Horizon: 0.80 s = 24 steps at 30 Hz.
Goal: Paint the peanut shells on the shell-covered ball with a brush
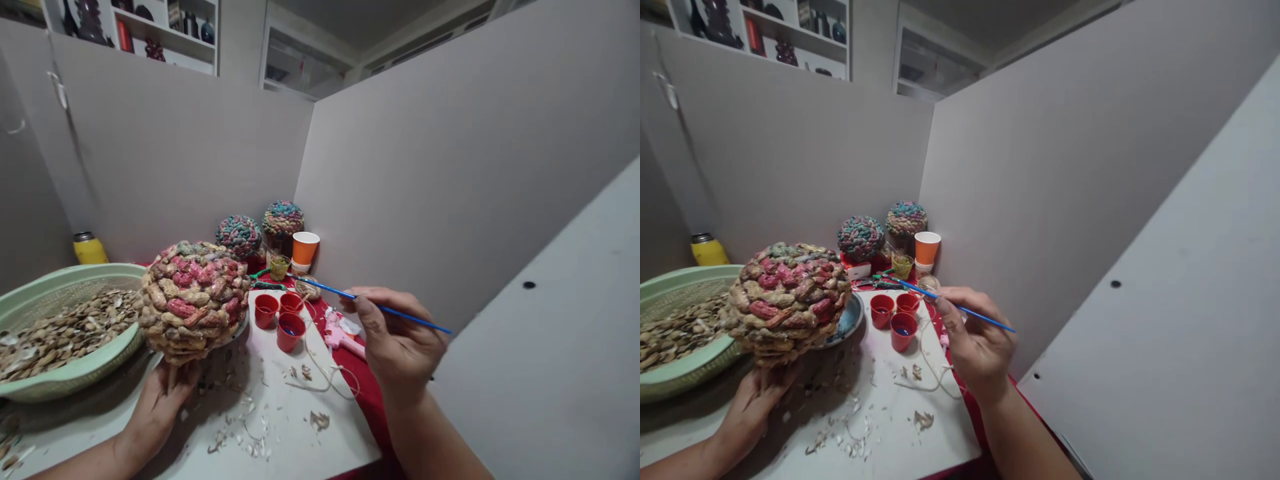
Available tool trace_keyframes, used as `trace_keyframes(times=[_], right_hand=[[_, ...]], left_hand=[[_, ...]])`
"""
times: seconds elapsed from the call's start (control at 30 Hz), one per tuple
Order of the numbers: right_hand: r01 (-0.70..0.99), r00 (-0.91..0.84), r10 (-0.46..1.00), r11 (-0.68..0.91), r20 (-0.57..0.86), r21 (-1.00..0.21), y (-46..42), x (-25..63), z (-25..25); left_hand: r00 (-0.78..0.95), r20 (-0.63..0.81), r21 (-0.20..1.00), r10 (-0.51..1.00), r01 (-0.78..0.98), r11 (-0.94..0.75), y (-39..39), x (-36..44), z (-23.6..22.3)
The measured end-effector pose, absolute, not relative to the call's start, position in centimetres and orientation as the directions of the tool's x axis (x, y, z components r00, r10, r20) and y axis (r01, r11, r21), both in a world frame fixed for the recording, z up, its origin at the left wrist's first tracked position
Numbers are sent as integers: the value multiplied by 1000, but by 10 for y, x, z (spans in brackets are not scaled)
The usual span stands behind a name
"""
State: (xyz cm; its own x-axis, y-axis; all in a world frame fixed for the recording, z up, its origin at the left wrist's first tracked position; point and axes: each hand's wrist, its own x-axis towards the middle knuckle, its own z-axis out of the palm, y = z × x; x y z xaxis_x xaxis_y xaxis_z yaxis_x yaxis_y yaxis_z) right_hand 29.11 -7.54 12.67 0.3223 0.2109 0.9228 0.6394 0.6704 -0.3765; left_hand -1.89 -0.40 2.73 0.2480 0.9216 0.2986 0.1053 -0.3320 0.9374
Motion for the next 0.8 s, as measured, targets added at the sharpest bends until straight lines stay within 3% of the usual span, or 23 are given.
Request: trace_keyframes(times=[0.13, 0.3, 0.57, 0.8], right_hand=[[688, 367, 465, 448, 806, -572, -84, 311, 108], [740, 226, 700, 329, 677, -587, -79, 320, 97], [805, 118, 810, 261, 575, -533, -54, 322, 76], [846, 90, 838, 222, 538, -486, -39, 323, 64]], left_hand=[[224, 261, 949, 939, 116, -292, -7, -17, 33], [207, 284, 941, 936, 126, -314, -8, -14, 36], [181, 195, 969, 964, 117, -218, -7, -11, 37], [198, 233, 961, 952, 101, -257, -8, -11, 35]])
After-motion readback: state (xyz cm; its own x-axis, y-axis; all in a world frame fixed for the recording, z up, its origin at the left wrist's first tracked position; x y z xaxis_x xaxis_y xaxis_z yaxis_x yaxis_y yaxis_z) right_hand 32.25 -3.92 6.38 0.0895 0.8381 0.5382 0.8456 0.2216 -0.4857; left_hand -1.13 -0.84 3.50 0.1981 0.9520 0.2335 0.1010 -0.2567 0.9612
